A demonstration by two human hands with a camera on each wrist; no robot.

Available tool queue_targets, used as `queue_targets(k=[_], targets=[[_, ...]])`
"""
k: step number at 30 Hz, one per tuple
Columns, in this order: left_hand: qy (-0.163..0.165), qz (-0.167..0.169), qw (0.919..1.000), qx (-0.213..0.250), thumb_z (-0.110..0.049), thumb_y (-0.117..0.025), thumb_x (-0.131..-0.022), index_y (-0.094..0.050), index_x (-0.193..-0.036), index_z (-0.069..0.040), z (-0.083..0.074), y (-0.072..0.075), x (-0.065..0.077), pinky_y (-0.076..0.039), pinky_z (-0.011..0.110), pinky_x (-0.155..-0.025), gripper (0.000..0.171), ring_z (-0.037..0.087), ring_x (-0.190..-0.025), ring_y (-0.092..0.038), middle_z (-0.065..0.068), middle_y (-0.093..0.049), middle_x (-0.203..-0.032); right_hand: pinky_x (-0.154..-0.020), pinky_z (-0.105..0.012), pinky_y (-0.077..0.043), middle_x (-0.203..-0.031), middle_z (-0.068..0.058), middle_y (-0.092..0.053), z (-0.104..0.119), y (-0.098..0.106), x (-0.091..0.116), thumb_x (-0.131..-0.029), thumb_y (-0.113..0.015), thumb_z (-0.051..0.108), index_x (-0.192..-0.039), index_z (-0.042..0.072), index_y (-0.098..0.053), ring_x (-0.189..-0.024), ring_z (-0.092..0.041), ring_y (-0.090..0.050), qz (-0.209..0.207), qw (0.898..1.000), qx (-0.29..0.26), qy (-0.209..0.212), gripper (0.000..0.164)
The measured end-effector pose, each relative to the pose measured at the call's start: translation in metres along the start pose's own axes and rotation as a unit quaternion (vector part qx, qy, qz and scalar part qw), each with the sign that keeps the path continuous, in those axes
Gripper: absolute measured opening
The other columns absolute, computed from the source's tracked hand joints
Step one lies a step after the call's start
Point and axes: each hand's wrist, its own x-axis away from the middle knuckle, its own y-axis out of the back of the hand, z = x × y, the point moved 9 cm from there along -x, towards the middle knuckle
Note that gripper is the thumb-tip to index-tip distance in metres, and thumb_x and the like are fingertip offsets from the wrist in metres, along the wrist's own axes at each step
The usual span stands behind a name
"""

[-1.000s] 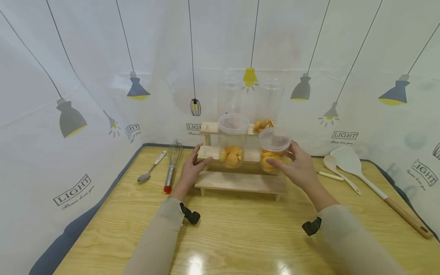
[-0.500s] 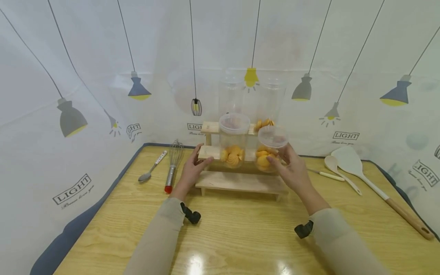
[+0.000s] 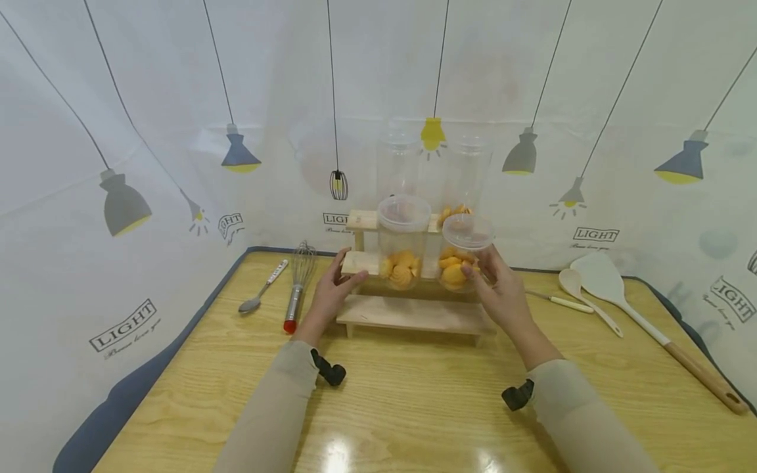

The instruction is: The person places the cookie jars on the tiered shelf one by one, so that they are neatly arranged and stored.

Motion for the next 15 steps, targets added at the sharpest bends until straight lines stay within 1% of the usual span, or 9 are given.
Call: queue_targets(k=[2, 5, 6, 7, 9, 12, 13, 15], targets=[[0.001, -0.001, 1.0, -0.002, -0.059, -0.076, -0.084, -0.032, -0.156, -0.044, 0.0, 0.0, 0.0, -0.045, 0.051, -0.105, 0.086, 0.029, -0.134, -0.05, -0.006, -0.035, -0.16, -0.105, -0.052, -0.044, -0.15, -0.017, -0.047, 0.01, 0.001, 0.001, -0.1, -0.064, 0.018, -0.158, 0.018, -0.035, -0.134, -0.04, -0.048, -0.001, 1.0, -0.004, -0.002, 0.064], [0.002, -0.004, 1.0, -0.001, -0.061, -0.076, -0.082, -0.033, -0.154, -0.046, -0.001, 0.0, -0.001, -0.045, 0.051, -0.105, 0.085, 0.029, -0.133, -0.051, -0.005, -0.036, -0.159, -0.104, -0.054, -0.044, -0.15, -0.02, -0.047, 0.025, 0.002, 0.003, -0.101, -0.063, 0.018, -0.158, 0.013, -0.034, -0.133, -0.043, -0.048, -0.003, 1.0, -0.004, -0.005, 0.063], [0.002, -0.005, 1.0, -0.001, -0.061, -0.076, -0.082, -0.034, -0.153, -0.048, -0.001, 0.0, -0.001, -0.046, 0.051, -0.104, 0.084, 0.028, -0.132, -0.052, -0.004, -0.039, -0.157, -0.105, -0.052, -0.044, -0.15, -0.018, -0.047, 0.023, 0.002, 0.003, -0.101, -0.063, 0.019, -0.158, 0.016, -0.034, -0.133, -0.042, -0.049, -0.005, 1.0, -0.002, -0.006, 0.064], [0.003, -0.004, 1.0, 0.0, -0.06, -0.076, -0.082, -0.034, -0.152, -0.049, -0.001, 0.0, -0.001, -0.046, 0.051, -0.104, 0.083, 0.028, -0.132, -0.052, -0.004, -0.041, -0.157, -0.104, -0.052, -0.044, -0.15, -0.018, -0.047, 0.024, 0.003, 0.004, -0.101, -0.063, 0.02, -0.158, 0.017, -0.034, -0.133, -0.042, -0.049, -0.007, 1.0, -0.001, -0.007, 0.064], [0.003, -0.003, 1.0, -0.002, -0.06, -0.076, -0.083, -0.034, -0.153, -0.049, -0.001, 0.001, 0.0, -0.046, 0.051, -0.105, 0.083, 0.028, -0.132, -0.052, -0.006, -0.038, -0.158, -0.104, -0.051, -0.045, -0.15, -0.017, -0.047, 0.024, 0.003, 0.004, -0.101, -0.063, 0.02, -0.159, 0.018, -0.033, -0.133, -0.041, -0.049, -0.009, 1.0, -0.001, -0.011, 0.065], [0.0, -0.001, 1.0, -0.003, -0.058, -0.076, -0.084, -0.033, -0.155, -0.044, -0.001, 0.001, 0.0, -0.045, 0.051, -0.105, 0.085, 0.03, -0.133, -0.051, -0.005, -0.037, -0.159, -0.104, -0.046, -0.046, -0.151, -0.015, -0.046, 0.024, 0.003, 0.006, -0.101, -0.064, 0.021, -0.159, 0.018, -0.032, -0.134, -0.038, -0.049, -0.007, 1.0, 0.001, -0.017, 0.066], [-0.001, -0.001, 1.0, -0.003, -0.058, -0.076, -0.084, -0.032, -0.156, -0.043, -0.001, 0.0, 0.0, -0.045, 0.051, -0.105, 0.085, 0.03, -0.134, -0.05, -0.005, -0.035, -0.16, -0.104, -0.046, -0.046, -0.151, -0.017, -0.046, 0.028, 0.004, 0.007, -0.101, -0.063, 0.02, -0.159, 0.013, -0.032, -0.134, -0.038, -0.048, -0.005, 1.0, -0.002, -0.019, 0.066], [0.0, -0.003, 1.0, -0.005, -0.06, -0.076, -0.083, -0.032, -0.155, -0.044, 0.001, 0.0, 0.0, -0.045, 0.051, -0.106, 0.085, 0.03, -0.134, -0.05, -0.005, -0.034, -0.16, -0.104, -0.043, -0.045, -0.152, -0.016, -0.044, 0.028, 0.004, 0.008, -0.102, -0.063, 0.021, -0.158, 0.011, -0.032, -0.136, -0.037, -0.047, 0.0, 1.0, -0.007, -0.027, 0.066]])
